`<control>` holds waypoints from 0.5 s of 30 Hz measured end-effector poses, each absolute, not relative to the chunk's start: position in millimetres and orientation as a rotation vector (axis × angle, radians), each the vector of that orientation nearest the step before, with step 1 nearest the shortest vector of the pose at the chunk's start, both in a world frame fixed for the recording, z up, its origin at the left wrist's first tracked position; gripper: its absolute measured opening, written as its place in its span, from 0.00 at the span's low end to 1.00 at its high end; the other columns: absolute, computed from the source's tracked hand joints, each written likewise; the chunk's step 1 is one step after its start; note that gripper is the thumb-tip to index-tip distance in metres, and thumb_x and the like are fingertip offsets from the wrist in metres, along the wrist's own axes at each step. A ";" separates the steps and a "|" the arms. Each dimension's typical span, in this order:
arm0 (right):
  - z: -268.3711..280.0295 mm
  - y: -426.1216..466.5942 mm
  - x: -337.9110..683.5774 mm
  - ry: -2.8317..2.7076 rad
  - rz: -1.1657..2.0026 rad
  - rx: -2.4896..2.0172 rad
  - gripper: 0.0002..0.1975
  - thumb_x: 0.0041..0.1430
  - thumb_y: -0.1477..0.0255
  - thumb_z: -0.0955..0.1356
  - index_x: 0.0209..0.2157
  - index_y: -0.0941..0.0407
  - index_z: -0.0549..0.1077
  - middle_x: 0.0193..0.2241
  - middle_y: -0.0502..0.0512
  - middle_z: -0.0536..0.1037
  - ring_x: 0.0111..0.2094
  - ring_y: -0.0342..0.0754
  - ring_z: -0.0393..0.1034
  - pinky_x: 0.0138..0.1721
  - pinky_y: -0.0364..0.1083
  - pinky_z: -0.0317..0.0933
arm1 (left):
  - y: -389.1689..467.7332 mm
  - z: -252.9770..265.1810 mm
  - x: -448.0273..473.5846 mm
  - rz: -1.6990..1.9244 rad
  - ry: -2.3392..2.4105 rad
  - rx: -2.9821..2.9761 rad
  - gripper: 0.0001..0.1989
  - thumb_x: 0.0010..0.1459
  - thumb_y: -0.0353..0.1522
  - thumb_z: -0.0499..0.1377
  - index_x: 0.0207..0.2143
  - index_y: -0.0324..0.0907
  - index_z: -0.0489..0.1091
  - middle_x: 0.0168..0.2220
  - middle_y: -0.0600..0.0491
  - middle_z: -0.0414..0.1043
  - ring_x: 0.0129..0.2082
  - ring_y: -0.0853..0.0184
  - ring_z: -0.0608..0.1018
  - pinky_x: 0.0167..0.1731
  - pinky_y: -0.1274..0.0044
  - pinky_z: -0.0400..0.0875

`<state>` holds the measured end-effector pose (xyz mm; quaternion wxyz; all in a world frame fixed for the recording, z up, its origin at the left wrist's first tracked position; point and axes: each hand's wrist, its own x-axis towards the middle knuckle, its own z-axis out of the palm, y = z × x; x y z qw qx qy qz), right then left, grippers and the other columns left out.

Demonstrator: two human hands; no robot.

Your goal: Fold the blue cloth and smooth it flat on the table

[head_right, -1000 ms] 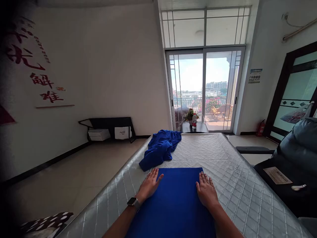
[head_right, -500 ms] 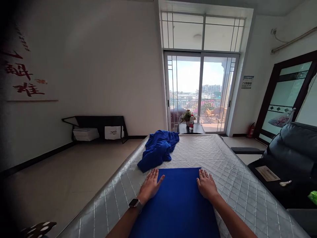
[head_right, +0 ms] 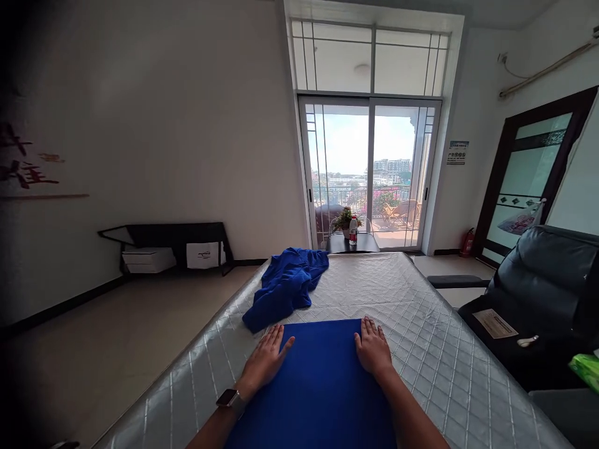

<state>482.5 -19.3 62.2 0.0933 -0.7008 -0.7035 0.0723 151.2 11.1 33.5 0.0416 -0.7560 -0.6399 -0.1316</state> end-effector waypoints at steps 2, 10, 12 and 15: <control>62.4 -19.5 483.3 -2.075 0.216 -2.069 0.34 0.68 0.60 0.48 0.69 0.62 0.43 0.70 0.56 0.43 0.70 0.48 0.34 0.67 0.51 0.29 | 12.0 33.4 150.7 -0.389 -1.943 -2.283 0.41 0.67 0.53 0.35 0.66 0.31 0.54 0.67 0.39 0.53 0.67 0.54 0.56 0.64 0.62 0.54; 55.4 -17.8 487.3 -2.070 0.159 -2.024 0.32 0.68 0.63 0.49 0.68 0.64 0.46 0.69 0.59 0.44 0.70 0.51 0.36 0.67 0.54 0.33 | -17.0 62.5 296.6 -0.459 -1.547 -2.580 0.35 0.69 0.50 0.37 0.66 0.34 0.54 0.67 0.40 0.54 0.68 0.57 0.55 0.64 0.62 0.55; 52.4 -18.1 490.5 -2.138 0.108 -1.996 0.31 0.67 0.65 0.51 0.68 0.63 0.47 0.69 0.59 0.43 0.70 0.51 0.36 0.67 0.54 0.33 | -23.5 68.8 349.9 -0.506 -1.410 -2.711 0.34 0.70 0.48 0.36 0.67 0.34 0.53 0.68 0.41 0.52 0.68 0.59 0.53 0.65 0.63 0.52; 48.8 -18.9 494.7 -2.227 0.070 -1.946 0.31 0.65 0.69 0.54 0.68 0.62 0.48 0.69 0.58 0.42 0.70 0.51 0.34 0.68 0.53 0.32 | -23.7 71.0 396.2 -0.576 -1.449 -2.807 0.35 0.70 0.48 0.35 0.67 0.31 0.52 0.68 0.40 0.52 0.69 0.59 0.52 0.66 0.63 0.51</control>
